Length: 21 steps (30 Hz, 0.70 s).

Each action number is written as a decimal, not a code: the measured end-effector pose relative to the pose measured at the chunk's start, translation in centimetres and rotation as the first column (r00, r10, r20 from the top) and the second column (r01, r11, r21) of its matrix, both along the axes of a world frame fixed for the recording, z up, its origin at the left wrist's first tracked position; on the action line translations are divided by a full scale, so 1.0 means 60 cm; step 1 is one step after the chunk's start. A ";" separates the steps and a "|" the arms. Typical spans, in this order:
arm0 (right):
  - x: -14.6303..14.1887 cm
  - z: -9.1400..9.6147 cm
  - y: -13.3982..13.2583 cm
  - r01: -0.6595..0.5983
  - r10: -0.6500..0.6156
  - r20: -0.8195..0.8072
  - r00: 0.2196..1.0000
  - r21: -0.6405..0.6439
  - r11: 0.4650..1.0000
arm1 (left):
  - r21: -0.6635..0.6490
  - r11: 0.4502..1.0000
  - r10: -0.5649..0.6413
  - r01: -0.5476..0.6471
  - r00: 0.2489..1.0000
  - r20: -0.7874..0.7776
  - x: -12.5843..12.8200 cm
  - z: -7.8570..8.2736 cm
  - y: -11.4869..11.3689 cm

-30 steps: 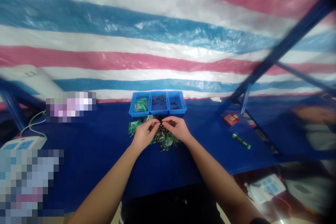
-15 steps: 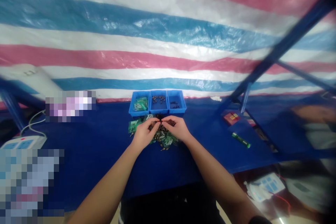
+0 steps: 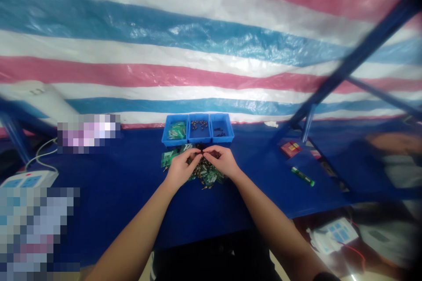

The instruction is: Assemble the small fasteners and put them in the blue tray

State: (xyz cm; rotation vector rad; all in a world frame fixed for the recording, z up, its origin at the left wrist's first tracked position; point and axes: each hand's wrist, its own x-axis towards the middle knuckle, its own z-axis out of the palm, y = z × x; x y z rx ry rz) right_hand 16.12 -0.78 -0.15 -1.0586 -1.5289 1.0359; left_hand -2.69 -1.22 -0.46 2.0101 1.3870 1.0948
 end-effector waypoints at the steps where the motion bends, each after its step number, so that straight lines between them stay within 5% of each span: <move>1: 0.000 0.000 0.000 -0.003 0.003 -0.003 1.000 -0.001 1.000 | 0.008 1.000 -0.001 0.001 1.000 -0.005 0.000 -0.001 0.001; 21: -0.003 -0.001 -0.001 -0.017 0.017 0.011 1.000 0.006 1.000 | -0.014 1.000 -0.010 0.009 1.000 -0.021 0.001 0.001 -0.001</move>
